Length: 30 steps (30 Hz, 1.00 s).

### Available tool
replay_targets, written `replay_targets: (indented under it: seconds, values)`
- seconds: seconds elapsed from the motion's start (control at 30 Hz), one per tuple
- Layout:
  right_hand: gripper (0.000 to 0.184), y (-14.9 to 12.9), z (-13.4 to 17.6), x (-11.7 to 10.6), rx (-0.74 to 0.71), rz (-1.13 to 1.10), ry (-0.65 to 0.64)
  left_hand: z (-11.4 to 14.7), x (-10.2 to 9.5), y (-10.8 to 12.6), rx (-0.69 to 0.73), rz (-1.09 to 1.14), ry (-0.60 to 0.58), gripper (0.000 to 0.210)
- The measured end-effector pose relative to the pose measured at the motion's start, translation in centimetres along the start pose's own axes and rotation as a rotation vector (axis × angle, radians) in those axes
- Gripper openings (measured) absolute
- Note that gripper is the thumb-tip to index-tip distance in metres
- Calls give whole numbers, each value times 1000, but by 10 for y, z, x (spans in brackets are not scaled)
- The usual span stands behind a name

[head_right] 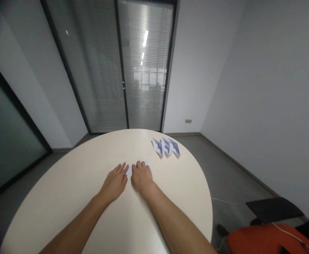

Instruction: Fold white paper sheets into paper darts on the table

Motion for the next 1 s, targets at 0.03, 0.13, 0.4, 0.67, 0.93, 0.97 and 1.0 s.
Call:
replay_targets:
  seconds: [0.03, 0.13, 0.4, 0.67, 0.93, 0.97, 1.0]
  values:
    - [30, 5, 1, 1, -17, -19, 14, 0, 0, 0, 2, 1, 4, 52]
    - [33, 21, 5, 5, -76, -105, 47, 1, 2, -1, 21, 1, 16, 52]
    - [34, 34, 10, 8, -134, -264, 34, 2, 3, 1, 24, 5, 34, 42]
    - [33, 37, 9, 10, -166, -299, 16, -1, 1, 8, 14, -51, 66, 43]
    - [34, 38, 10, 12, -178, -275, 25, -2, 3, 18, -9, -86, 131, 41]
    - [33, 38, 9, 12, -179, -274, 31, -2, 4, 18, -14, -89, 143, 41]
    - [33, 38, 9, 12, -178, -278, 38, -3, 5, 18, -20, -89, 156, 40]
Point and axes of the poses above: each hand's wrist, its own z-axis away from the middle knuckle, its own x-axis out of the palm, y = z × x, the point moved 2 cm from there along -z, towards the middle knuckle, and after that the axes turned 3 degrees about -x, right-handed, at the moved point
